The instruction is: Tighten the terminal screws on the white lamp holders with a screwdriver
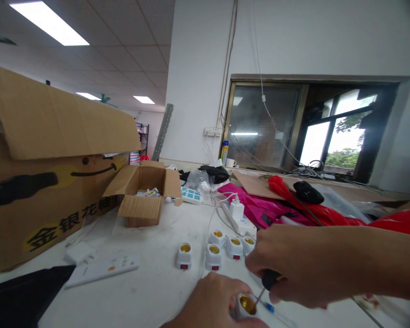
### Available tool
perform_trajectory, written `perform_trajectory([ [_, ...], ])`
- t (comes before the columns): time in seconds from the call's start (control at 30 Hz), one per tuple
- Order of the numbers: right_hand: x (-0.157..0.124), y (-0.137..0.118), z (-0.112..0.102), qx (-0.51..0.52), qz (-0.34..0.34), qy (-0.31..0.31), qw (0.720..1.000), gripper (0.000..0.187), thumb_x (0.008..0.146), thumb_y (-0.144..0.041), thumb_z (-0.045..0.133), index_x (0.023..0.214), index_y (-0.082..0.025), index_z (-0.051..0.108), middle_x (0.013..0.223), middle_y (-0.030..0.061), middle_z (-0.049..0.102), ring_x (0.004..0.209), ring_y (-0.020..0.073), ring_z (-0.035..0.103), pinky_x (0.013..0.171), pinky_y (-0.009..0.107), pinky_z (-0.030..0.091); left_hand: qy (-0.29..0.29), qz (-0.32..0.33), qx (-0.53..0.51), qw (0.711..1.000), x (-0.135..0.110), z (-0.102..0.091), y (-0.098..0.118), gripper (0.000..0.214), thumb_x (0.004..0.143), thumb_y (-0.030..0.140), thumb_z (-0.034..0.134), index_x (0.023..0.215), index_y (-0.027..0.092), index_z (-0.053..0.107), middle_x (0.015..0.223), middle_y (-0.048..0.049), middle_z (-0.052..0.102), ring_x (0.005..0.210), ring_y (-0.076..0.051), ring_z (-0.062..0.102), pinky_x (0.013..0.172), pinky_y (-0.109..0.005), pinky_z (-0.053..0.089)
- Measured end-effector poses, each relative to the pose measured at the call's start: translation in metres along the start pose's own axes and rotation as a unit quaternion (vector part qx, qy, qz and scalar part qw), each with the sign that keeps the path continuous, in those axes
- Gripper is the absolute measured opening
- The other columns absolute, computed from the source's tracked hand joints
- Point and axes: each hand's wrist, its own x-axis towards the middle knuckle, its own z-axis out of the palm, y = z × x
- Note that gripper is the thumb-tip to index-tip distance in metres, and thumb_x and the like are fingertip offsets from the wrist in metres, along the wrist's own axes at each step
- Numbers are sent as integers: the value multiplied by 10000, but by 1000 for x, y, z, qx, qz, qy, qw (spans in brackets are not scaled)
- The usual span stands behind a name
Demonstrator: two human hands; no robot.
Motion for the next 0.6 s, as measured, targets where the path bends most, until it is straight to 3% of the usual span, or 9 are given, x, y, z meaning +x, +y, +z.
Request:
perform_trajectory([
  [0.13,6,2,-3,16,5,-4,1000,220,900,-376,850,1091,-267,869,961,64,736,858,256,704,587,287,353,-8,-4,-15,1000,0,2,-2,465,729,590,931,996,213,877,683,57,521,663,-131,484,591,-270,272],
  [0.33,12,12,-6,136,60,-44,988,296,879,-402,872,1098,-203,860,1034,54,758,862,228,706,591,275,413,17,-12,-28,999,0,5,-2,444,695,520,971,969,186,870,632,79,444,614,-104,380,569,-264,237],
  [0.5,21,17,-6,190,89,-105,972,219,868,-351,856,965,-156,826,866,15,762,734,163,668,579,240,445,13,-13,-29,999,1,6,-6,467,696,531,965,981,172,877,654,73,451,638,-112,392,582,-269,253],
  [0.6,21,11,-11,179,107,-115,971,218,852,-360,843,904,-157,781,824,13,741,663,152,631,556,243,448,19,-20,-26,999,3,6,-9,573,674,572,968,1099,195,892,706,57,514,687,-131,441,637,-272,302],
])
